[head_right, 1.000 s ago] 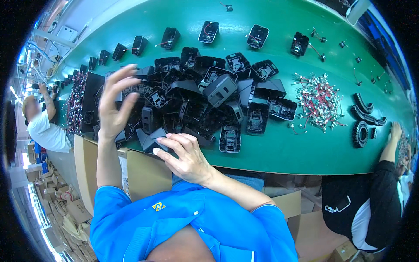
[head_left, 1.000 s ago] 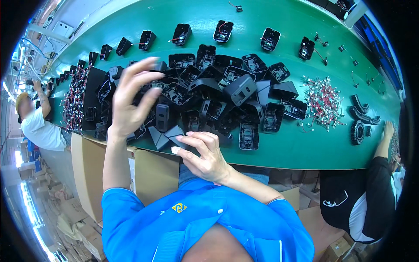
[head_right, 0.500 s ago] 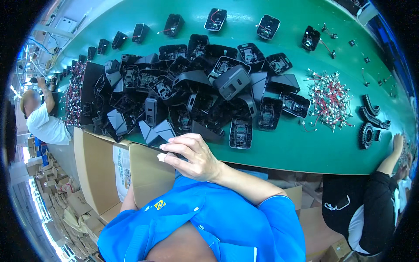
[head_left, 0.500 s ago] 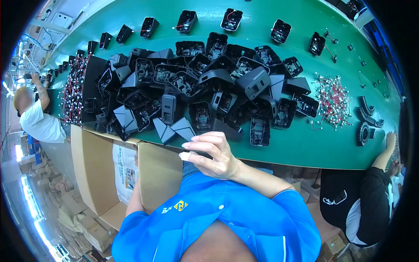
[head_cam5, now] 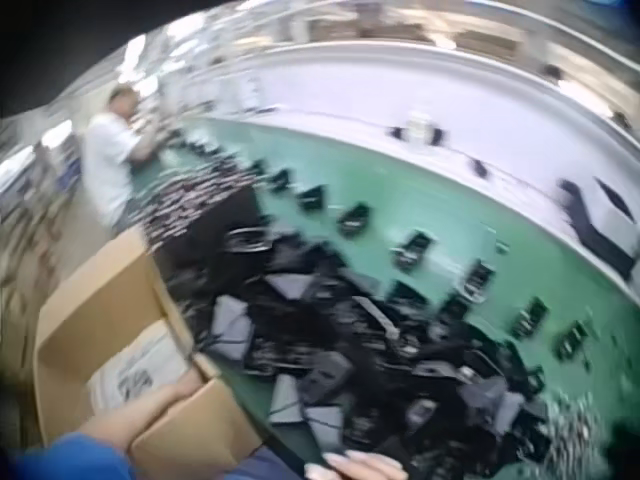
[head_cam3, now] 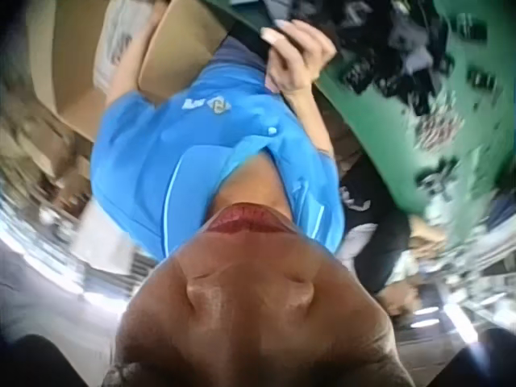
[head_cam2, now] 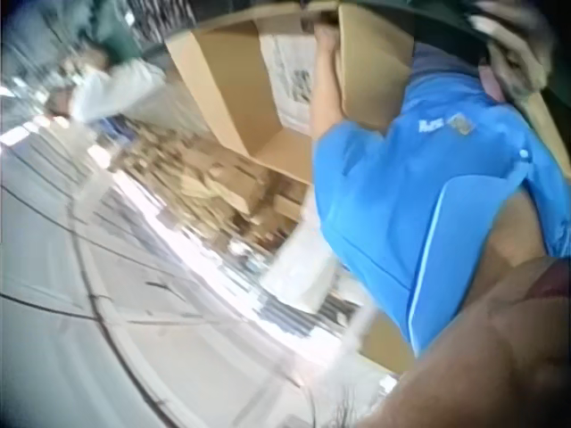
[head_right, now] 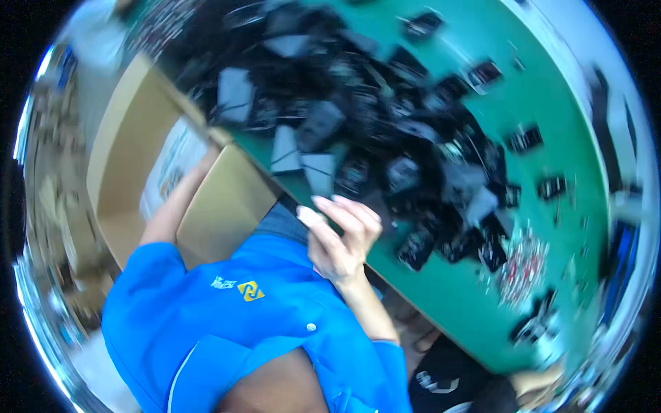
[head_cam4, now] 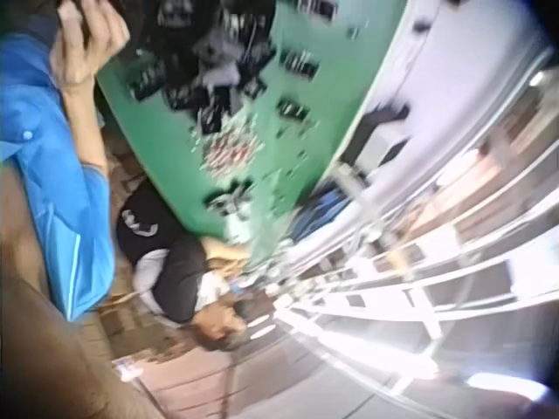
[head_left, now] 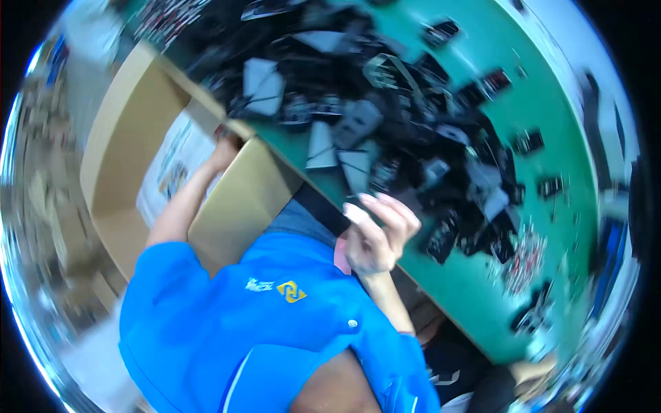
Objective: Manual assembly of small black plastic electronic component housings on an assembly line.
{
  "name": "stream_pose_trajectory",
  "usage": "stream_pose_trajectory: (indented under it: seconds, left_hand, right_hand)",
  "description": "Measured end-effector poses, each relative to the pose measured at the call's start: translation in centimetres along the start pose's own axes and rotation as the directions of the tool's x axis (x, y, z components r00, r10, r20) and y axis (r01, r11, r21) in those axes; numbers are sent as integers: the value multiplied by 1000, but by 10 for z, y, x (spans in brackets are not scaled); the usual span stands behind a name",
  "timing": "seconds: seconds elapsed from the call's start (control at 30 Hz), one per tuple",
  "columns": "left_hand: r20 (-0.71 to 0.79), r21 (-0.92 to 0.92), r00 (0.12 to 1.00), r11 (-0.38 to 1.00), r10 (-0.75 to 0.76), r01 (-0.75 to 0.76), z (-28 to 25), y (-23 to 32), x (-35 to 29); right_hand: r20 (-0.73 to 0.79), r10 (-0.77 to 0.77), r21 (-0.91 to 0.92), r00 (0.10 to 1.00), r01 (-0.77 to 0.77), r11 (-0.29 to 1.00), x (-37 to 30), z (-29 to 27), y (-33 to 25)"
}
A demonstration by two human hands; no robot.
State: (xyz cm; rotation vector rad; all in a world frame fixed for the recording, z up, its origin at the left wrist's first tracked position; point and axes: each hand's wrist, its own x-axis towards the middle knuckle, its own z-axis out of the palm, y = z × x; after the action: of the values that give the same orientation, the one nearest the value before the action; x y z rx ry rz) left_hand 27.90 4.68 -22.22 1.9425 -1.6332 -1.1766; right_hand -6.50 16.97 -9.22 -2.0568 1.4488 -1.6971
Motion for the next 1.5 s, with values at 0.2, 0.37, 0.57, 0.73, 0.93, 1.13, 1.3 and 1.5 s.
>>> stream_pose_trajectory:
  seconds: [0.2, 0.37, 0.57, 0.73, 0.93, 1.13, 1.3, 1.5]
  left_hand:
    - [-182, -173, 970, 977, -160, 128, -94, -39, -60]
    - [-36, -10, 961, 962, -272, 272, -132, -127, -140]
    - [185, 65, 937, 955, -297, 290, -63, -118, -173]
    - [327, 53, 912, 968, -249, 245, -35, -67, -139]
    - [353, 272, 930, 962, -100, 0, -18, -55, -109]
    - [216, 41, 976, 999, -34, 26, -38, -62, -88]
    - [80, 103, 964, 964, -254, 246, -69, -15, -96]
    - [-19, 410, 991, 903, -130, 126, -70, -8, -105]
  right_hand:
    - [29, 20, -139, 999, -16, 990, -10, -3, -1]
    - [116, -35, -178, 993, 55, 983, -10, -1, -5]
    - [141, -33, -228, 989, 65, 971, -9, 8, -2]
    - [128, 27, -278, 991, 10, 960, -6, 10, -8]
    - [71, 32, -318, 997, -7, 948, 4, 8, -12]
    - [64, 17, -149, 998, -8, 989, 3, 0, -4]
    - [26, -12, -11, 1000, 13, 1000, -4, -4, 6]
    - [4, -54, 40, 999, 54, 998, -8, -8, 9]
